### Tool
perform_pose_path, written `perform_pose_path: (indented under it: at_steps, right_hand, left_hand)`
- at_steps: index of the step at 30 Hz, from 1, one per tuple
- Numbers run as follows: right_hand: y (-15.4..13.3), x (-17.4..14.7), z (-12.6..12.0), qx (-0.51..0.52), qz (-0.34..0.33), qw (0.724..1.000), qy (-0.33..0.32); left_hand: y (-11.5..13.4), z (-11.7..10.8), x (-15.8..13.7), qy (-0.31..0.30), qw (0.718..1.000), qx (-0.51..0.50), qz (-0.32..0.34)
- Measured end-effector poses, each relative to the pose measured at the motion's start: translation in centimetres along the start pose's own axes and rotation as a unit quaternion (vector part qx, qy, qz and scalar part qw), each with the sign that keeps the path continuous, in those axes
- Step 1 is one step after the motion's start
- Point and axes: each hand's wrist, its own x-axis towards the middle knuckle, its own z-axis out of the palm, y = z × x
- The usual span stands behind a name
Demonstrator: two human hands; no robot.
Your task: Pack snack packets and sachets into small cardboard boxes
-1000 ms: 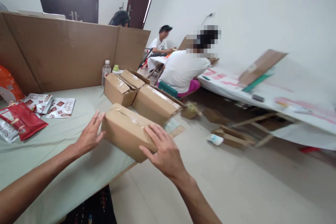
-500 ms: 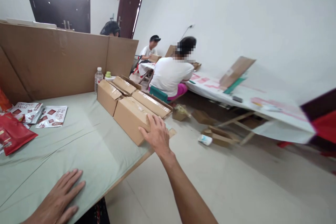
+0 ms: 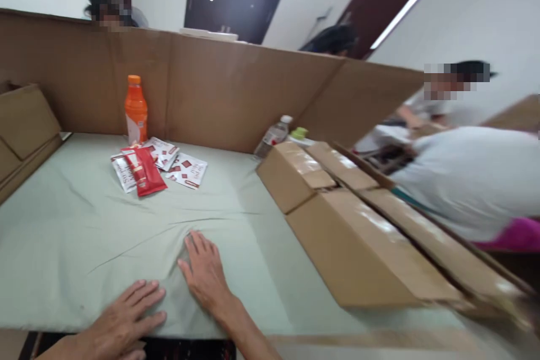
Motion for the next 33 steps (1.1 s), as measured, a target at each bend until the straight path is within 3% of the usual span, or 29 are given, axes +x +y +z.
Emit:
perform_pose_path:
  at_steps: [2,5,11,15,17,18,19,20,22,23,25,27,29,33]
  right_hand:
    - [-2.6,2.5,0.9,0.042,-0.049,0.998,-0.024]
    - [-4.6,7.3,0.7,0.080,-0.065,0.995,0.005]
    - [-4.6,19.4,2.5,0.090,0.105,0.986,0.093]
    - [-5.1,23.4,4.9,0.103,0.113,0.985,0.082]
    - [-5.0,23.4,5.5,0.106,0.109,0.985,0.078]
    - [-4.7,22.9,5.6,0.106,0.109,0.985,0.078]
    - [-4.3,22.2,5.7,0.104,0.110,0.985,0.079]
    - [-3.6,21.3,5.7,0.103,0.112,0.985,0.079]
    - [-2.0,19.1,5.6,0.097,0.109,0.986,0.079]
    - [-1.1,17.8,5.6,0.096,0.104,0.987,0.081]
    - [0.5,15.5,5.4,0.105,0.086,0.987,0.087]
    - [1.6,13.6,5.1,0.127,0.066,0.985,0.093]
    - [2.0,12.4,4.6,0.142,0.057,0.984,0.088]
    - [2.5,11.4,3.2,0.133,0.069,0.987,0.062]
  left_hand:
    - [0.5,-0.7,-1.4,-0.012,1.000,-0.016,-0.004]
    - [-0.3,-0.4,-2.8,0.026,0.999,-0.042,0.012]
    - [-2.1,2.6,-2.1,0.044,0.998,-0.023,0.035]
    - [-2.6,0.6,-3.9,0.076,0.996,-0.030,0.023]
    - [-3.3,-2.0,-6.6,0.185,0.982,0.006,-0.042]
    - [-3.8,-3.6,-8.4,0.265,0.959,0.044,-0.090]
    - [-4.5,-5.5,-10.4,0.356,0.919,0.098,-0.137]
    - [-5.4,-7.5,-12.5,0.443,0.859,0.163,-0.198]
    - [-7.2,-11.9,-16.8,0.538,0.772,0.213,-0.263]
    - [-8.2,-14.2,-18.8,0.578,0.699,0.266,-0.326]
    - [-9.9,-18.7,-21.9,0.615,0.635,0.280,-0.374]
    - [-11.4,-22.4,-23.8,0.613,0.627,0.266,-0.402]
    - [-12.3,-24.7,-24.4,0.589,0.647,0.234,-0.423]
    - [-12.6,-25.1,-24.3,0.552,0.678,0.202,-0.441]
